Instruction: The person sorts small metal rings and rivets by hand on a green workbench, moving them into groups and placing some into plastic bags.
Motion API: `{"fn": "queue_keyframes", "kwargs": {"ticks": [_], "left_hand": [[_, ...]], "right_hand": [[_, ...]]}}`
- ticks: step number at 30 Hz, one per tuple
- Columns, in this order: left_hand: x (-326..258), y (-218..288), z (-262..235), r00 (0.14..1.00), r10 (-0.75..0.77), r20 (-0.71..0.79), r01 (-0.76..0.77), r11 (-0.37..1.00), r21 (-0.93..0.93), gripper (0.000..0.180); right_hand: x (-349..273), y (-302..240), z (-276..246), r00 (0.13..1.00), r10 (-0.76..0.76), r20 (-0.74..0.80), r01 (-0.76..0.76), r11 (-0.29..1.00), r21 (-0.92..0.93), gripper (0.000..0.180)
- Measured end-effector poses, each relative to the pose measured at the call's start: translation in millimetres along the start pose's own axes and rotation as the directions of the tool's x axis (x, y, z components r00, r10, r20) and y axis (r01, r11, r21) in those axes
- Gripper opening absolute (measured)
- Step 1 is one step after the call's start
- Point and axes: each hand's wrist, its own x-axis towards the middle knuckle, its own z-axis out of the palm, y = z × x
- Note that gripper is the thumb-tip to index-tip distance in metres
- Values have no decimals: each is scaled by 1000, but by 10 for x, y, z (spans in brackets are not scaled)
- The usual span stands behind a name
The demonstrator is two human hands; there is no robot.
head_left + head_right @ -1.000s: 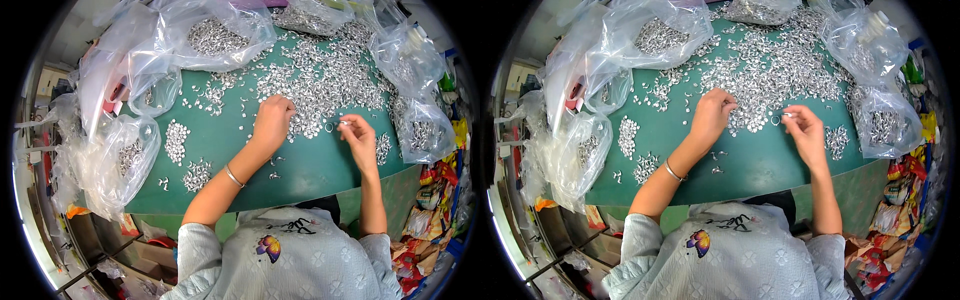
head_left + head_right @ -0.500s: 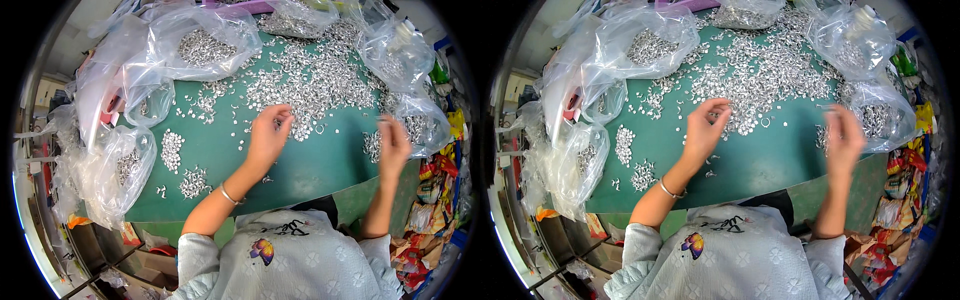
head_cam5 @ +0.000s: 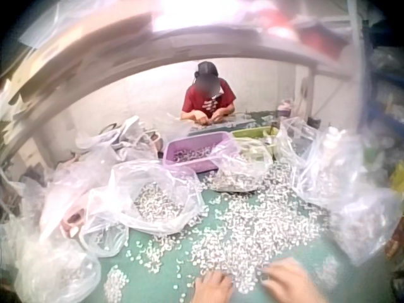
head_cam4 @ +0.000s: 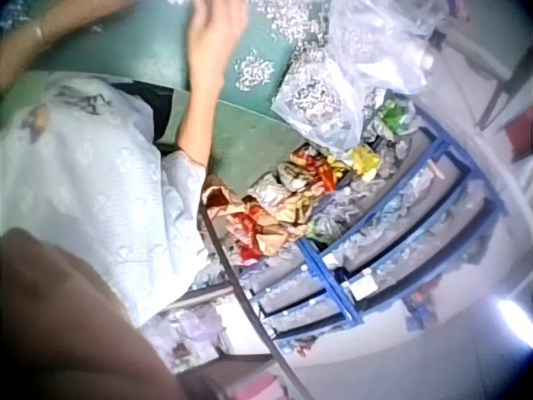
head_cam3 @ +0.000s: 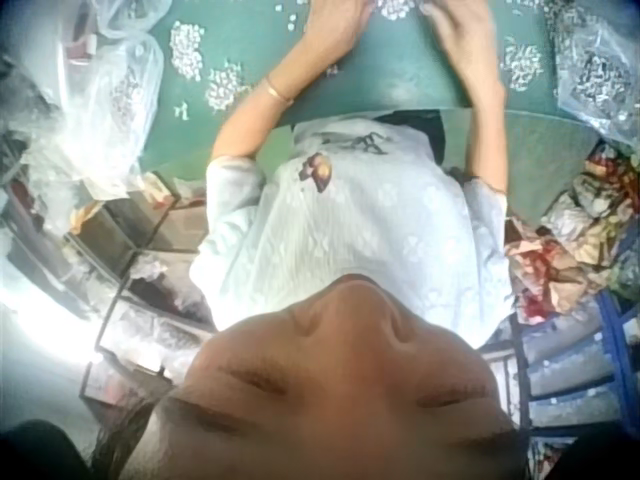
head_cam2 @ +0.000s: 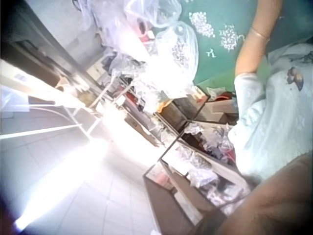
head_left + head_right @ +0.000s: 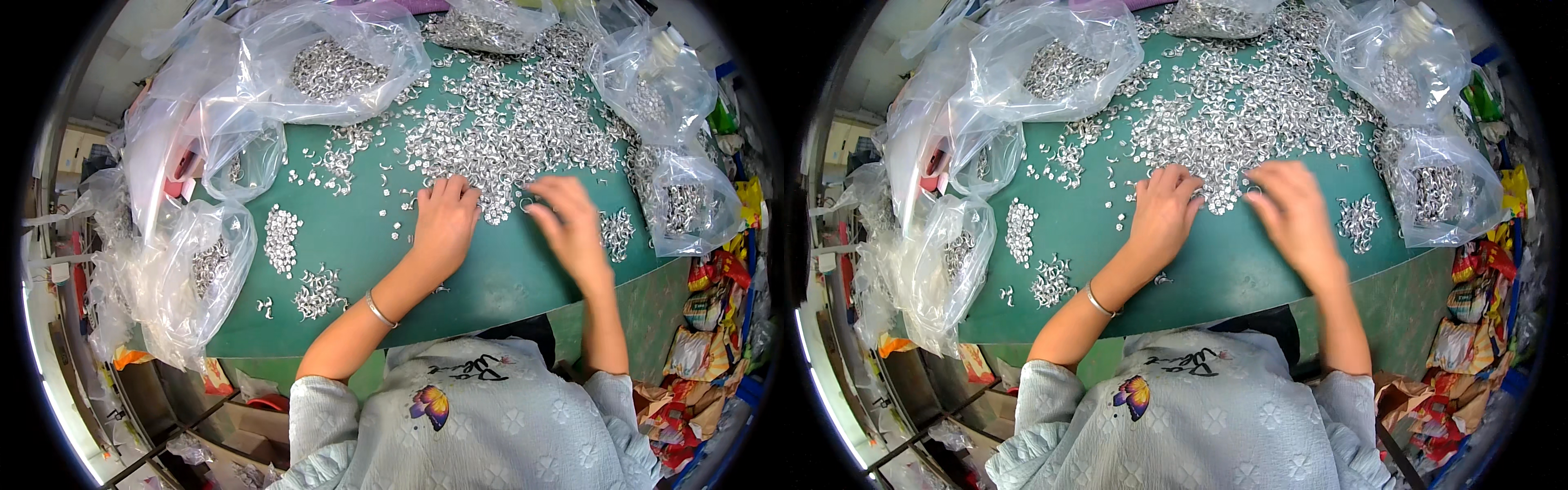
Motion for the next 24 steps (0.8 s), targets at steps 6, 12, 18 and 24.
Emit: {"fn": "queue_keyframes", "kwargs": {"ticks": [6, 12, 18, 24], "left_hand": [[-122, -116, -185, 996, -39, -78, 32, 996, -80, 17], [-400, 20, -368, 991, -123, -50, 113, 980, -163, 15], [-720, 167, -326, 994, -94, 48, 100, 986, -135, 22], [-846, 175, -421, 978, -202, -43, 190, 960, -204, 33]], "right_hand": [[-94, -145, 468, 969, -167, 183, 193, 972, -134, 29], [-257, 60, 205, 980, -184, 77, 186, 982, -21, 20], [-294, -223, 418, 987, -131, 92, 137, 989, -59, 21], [-394, -218, 376, 997, -61, 46, 60, 998, 37, 19]]}}
